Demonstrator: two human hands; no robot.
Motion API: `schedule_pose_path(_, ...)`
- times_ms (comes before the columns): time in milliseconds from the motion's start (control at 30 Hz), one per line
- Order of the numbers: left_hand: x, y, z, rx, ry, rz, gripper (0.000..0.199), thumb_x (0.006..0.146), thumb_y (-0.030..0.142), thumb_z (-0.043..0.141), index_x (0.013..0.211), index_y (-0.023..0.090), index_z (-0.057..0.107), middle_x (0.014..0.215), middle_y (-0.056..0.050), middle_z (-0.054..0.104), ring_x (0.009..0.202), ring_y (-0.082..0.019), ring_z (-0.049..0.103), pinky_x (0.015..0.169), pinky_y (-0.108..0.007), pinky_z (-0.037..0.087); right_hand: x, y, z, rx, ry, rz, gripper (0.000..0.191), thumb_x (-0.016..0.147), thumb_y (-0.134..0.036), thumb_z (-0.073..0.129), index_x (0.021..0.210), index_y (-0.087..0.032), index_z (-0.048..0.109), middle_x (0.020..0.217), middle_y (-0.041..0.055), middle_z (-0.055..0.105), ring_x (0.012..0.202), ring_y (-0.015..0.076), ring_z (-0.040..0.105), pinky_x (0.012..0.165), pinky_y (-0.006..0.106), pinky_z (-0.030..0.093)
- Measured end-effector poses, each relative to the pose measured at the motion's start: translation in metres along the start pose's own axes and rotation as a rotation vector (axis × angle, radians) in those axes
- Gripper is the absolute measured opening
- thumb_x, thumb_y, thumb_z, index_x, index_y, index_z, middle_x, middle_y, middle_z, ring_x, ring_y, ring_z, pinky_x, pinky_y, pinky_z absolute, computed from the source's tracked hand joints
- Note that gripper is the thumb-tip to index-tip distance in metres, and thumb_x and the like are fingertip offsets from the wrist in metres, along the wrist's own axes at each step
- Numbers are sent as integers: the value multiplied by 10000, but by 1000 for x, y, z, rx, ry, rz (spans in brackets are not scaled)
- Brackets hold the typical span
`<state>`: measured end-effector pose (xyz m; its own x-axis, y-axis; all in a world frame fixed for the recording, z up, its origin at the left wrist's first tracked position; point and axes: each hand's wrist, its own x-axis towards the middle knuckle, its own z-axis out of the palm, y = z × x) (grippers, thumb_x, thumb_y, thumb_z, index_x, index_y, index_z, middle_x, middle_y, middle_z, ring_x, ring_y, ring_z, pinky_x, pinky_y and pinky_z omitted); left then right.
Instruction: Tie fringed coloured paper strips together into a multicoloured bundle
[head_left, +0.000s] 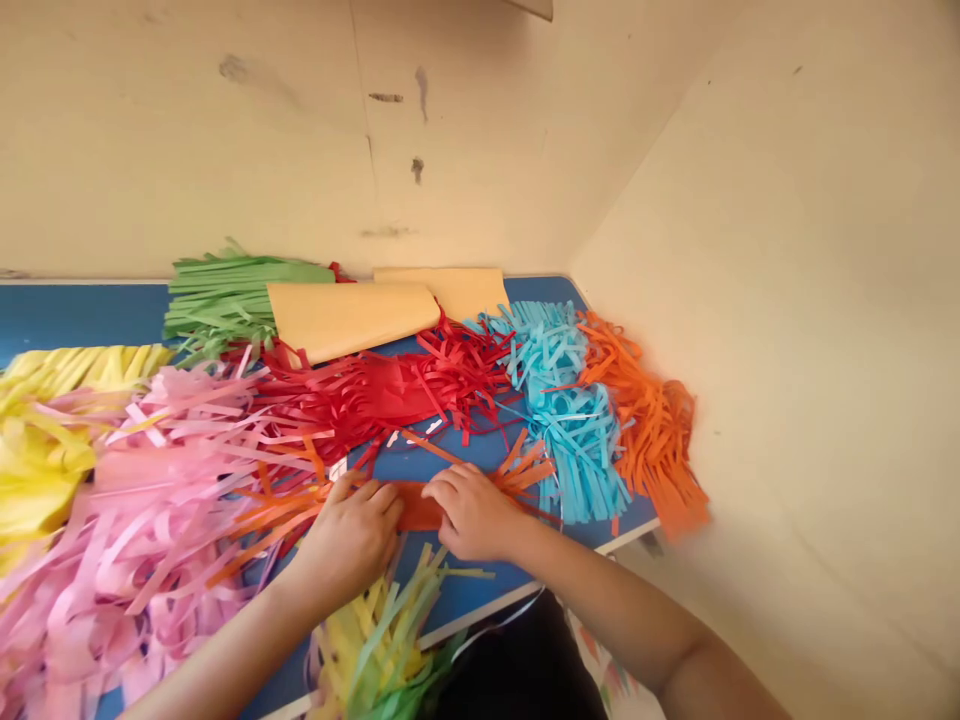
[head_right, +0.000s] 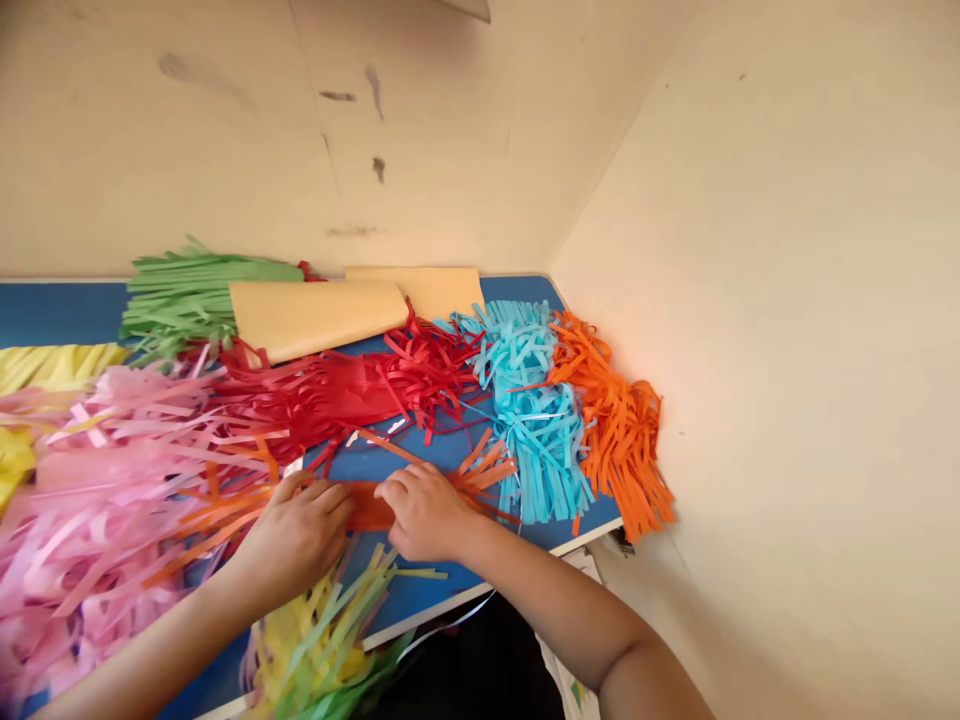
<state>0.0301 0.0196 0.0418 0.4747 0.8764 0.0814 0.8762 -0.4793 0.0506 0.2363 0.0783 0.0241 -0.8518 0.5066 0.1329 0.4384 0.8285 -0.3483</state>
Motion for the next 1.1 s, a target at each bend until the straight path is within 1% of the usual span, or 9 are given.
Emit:
schedule_pose_path(100,-9,3,-3,-11,-14,-77,169,812,224,553,937,199,663,957,-86,691,894,-283,617,896,-508,378,-4,0,-9,30,-15,38,393,717,-194,588,1105,-143,559,1071,107,630,1015,259,531,917,406,357)
schedule_pose_path(233,-16,6,-2,16,53,-109,304,805,269,545,1065,171,666,1066,-123,705,976,-312,623,984,-560,337,-7,-6,-14,-94,-42,13,221,794,-250,591,996,-160,599,1015,95,649,965,256,540,895,434,317)
schedule_pose_path(433,-9,6,6,51,123,-141,238,858,240,502,970,190,705,995,-106,737,932,-305,655,1029,-604,301,-3,10,-10,-152,-24,89,124,871,-156,537,893,-168,658,942,64,689,868,200,568,829,392,288)
schedule_pose_path(533,-4,5,6,64,113,-153,226,885,195,484,907,193,709,921,-89,741,873,-289,665,999,-581,332,0,10,-13,-139,-11,146,140,854,-140,539,879,-175,673,909,54,697,832,191,570,816,391,283)
schedule_pose_path(700,1,7,3,45,145,-156,241,905,187,477,813,196,699,816,-61,738,850,-282,659,988,-560,340,6,-9,-7,-159,66,106,234,879,-281,597,1078,-167,642,1046,92,674,971,244,540,859,413,295)
schedule_pose_path(767,-2,5,4,40,145,-138,256,917,195,467,803,199,696,819,-55,741,847,-272,655,997,-550,333,6,-7,0,-159,53,106,150,952,-259,547,996,-187,671,956,62,685,916,218,542,837,398,292)
schedule_pose_path(867,-10,-6,10,-66,137,-116,259,943,251,465,856,217,706,871,-40,754,853,-243,658,957,-481,363,0,9,3,-87,50,136,204,1004,-245,530,918,-232,715,913,12,706,882,171,552,827,374,272)
schedule_pose_path(967,-18,-20,17,-243,91,-167,307,970,340,439,880,238,714,911,-33,760,871,-222,668,831,-397,395,-6,24,-2,28,49,208,126,965,-286,630,920,-271,747,929,-16,720,915,152,559,820,351,263)
schedule_pose_path(1100,-17,-27,20,-294,36,-264,417,982,425,380,825,224,710,899,-52,757,862,-246,673,767,-395,377,-6,25,-7,99,90,341,146,921,-339,685,830,-241,743,866,-26,703,879,149,547,792,330,273)
